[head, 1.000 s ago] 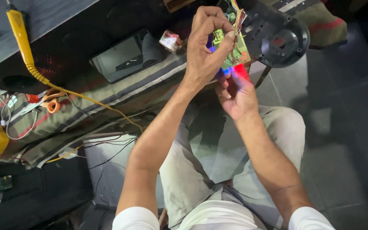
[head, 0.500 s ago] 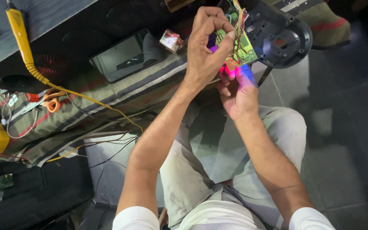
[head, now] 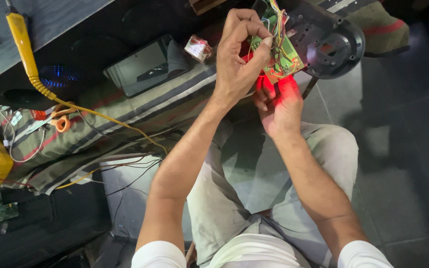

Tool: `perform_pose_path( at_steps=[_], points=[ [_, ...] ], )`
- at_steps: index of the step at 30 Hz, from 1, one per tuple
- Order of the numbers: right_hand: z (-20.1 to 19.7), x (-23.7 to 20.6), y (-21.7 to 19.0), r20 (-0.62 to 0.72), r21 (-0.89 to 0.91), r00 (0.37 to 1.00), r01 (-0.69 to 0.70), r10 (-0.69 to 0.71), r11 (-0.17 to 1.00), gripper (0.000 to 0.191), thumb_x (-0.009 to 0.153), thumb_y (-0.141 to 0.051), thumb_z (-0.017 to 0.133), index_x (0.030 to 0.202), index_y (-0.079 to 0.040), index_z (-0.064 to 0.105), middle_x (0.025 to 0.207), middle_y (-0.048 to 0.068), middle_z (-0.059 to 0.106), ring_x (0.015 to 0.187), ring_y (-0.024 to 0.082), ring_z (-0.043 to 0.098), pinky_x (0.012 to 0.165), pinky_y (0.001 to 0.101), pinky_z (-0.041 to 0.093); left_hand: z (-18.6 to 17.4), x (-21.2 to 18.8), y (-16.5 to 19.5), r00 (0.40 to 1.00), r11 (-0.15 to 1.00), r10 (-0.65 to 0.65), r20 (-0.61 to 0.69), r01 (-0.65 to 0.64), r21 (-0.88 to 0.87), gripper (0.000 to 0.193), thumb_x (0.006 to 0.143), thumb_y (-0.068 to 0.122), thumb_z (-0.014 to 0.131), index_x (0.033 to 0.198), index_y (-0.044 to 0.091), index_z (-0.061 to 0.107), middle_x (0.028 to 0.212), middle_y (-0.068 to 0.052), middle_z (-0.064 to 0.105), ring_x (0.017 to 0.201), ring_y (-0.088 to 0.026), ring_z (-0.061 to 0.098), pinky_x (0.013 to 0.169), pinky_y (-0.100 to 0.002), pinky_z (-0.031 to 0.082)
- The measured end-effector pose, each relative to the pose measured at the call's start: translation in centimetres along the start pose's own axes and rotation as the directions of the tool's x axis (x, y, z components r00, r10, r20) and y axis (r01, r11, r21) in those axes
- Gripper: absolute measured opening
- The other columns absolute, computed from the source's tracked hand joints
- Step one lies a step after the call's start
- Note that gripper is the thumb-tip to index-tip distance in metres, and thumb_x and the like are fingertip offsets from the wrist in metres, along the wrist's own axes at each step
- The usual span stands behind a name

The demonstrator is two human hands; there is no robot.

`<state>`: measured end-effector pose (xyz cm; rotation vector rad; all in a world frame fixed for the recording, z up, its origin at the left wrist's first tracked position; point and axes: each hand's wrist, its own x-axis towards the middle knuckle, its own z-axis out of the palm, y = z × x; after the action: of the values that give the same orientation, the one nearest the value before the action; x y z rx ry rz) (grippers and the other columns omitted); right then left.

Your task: The person sits on a chair with a green circuit board resting on their lap and solders wires and components onto the board using a soldering iron held in the right hand. They reposition the board and wires between solder joints, then set the iron down and handle the wired board while red and blue lights illuminate, testing the board's connections.

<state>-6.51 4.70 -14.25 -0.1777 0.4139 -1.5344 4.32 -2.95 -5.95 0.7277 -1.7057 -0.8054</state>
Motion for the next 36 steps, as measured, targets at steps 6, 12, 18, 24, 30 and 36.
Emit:
perform_pose_path(
  at_steps=[6,12,18,24,30,36],
  points=[
    [-0.7,0.3,0.0,-0.012,0.037,1.000,-0.026,0.026,0.999,0.023,0.109,-0.032,0.052,0.110,-0.010,0.058,0.076,0.001,0.049,0.069,0.015,0.048,0.054,0.0274,0.035,0.1,0.0,-0.3,1.000,1.000,0.022,-0.006,-0.022,-0.008,0.010,0.094,0.000,0.068,0.103,0.000,0.064,0.112,-0.006,0.050,0.107,-0.014,0.054,0.100,-0.025,0.043],
    [-1.6,-0.4,0.6,-0.036,-0.109,0.988,0.145,-0.150,0.983,0.024,0.111,-0.027,0.057,0.127,-0.009,0.058,0.095,0.003,0.061,0.079,0.014,0.055,0.066,0.0284,0.043,0.2,0.2,-0.4,0.999,0.999,0.024,-0.022,-0.025,-0.031,0.010,0.094,0.000,0.068,0.102,0.000,0.062,0.112,-0.006,0.050,0.108,-0.015,0.054,0.101,-0.024,0.042],
    [-1.7,0.1,0.7,-0.060,-0.129,0.989,0.127,-0.135,0.983,0.029,0.108,-0.029,0.058,0.128,-0.008,0.059,0.097,0.006,0.065,0.077,0.017,0.059,0.060,0.0293,0.043,-0.1,0.1,-0.3,0.999,0.999,0.039,-0.005,-0.039,0.007,0.011,0.094,0.000,0.069,0.103,0.000,0.063,0.116,-0.007,0.050,0.107,-0.015,0.054,0.101,-0.024,0.042],
    [-1.3,0.2,0.5,-0.021,-0.034,0.996,0.081,-0.082,0.996,0.022,0.110,-0.030,0.055,0.120,-0.011,0.059,0.083,0.001,0.051,0.076,0.016,0.048,0.062,0.0298,0.037,0.0,0.0,-0.3,0.999,0.999,0.037,-0.011,-0.037,0.022,0.011,0.093,0.000,0.069,0.102,0.000,0.063,0.112,-0.007,0.051,0.107,-0.016,0.055,0.101,-0.025,0.043],
    [-1.9,0.3,0.1,0.006,-0.031,0.999,0.051,-0.051,0.998,0.022,0.110,-0.030,0.051,0.117,-0.010,0.058,0.082,0.002,0.047,0.077,0.017,0.046,0.063,0.0304,0.035,0.0,0.2,-0.4,1.000,0.999,0.028,-0.013,-0.028,0.037,0.010,0.093,0.001,0.069,0.101,0.001,0.064,0.115,-0.007,0.052,0.105,-0.016,0.056,0.099,-0.025,0.044],
    [-1.5,0.3,0.1,-0.090,-0.090,0.990,0.098,-0.106,0.991,0.028,0.108,-0.026,0.047,0.126,-0.007,0.058,0.095,0.005,0.064,0.076,0.016,0.057,0.061,0.0294,0.042,0.1,0.2,-0.2,0.999,0.999,0.030,-0.026,-0.029,0.035,0.010,0.092,0.001,0.068,0.101,0.002,0.063,0.115,-0.007,0.053,0.105,-0.016,0.056,0.098,-0.026,0.045]
  ],
)
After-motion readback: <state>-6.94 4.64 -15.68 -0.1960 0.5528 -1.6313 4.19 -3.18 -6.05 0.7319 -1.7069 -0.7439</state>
